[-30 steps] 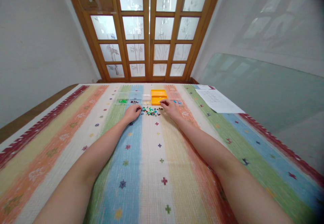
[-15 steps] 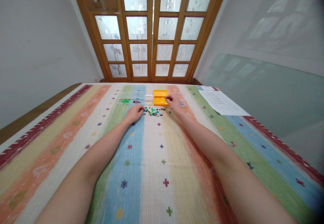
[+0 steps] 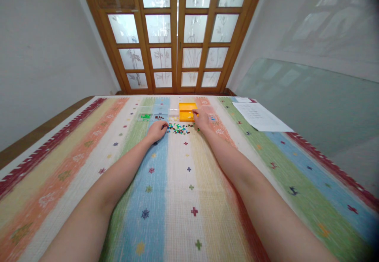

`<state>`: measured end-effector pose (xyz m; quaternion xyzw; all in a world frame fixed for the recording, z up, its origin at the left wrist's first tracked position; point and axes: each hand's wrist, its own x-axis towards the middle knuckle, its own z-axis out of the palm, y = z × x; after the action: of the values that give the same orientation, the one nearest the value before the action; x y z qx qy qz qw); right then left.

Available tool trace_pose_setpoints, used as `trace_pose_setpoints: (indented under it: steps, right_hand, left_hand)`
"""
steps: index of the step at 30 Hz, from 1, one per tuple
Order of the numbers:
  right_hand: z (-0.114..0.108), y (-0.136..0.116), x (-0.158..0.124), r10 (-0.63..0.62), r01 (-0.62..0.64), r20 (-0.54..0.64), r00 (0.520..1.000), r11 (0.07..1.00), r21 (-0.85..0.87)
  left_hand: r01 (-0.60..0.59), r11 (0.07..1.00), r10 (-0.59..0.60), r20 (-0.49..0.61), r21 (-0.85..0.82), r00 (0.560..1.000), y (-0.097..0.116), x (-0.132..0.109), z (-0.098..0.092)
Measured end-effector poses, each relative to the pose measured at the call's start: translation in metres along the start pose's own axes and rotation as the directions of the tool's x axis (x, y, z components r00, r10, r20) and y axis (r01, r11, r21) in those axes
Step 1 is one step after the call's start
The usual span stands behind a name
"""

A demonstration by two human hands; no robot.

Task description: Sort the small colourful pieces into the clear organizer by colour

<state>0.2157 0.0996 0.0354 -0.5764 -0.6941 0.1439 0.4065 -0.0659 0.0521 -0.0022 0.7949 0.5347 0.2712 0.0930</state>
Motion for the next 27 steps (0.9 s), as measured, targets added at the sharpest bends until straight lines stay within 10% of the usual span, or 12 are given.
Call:
trace_pose_setpoints:
  steps: [27]
  right_hand:
    - [0.011, 0.027, 0.000, -0.101, 0.098, -0.038, 0.994, 0.993, -0.068]
  left_hand:
    - [-0.005, 0.999, 0.003, -0.038, -0.049, 0.999, -0.004, 0.001, 0.002]
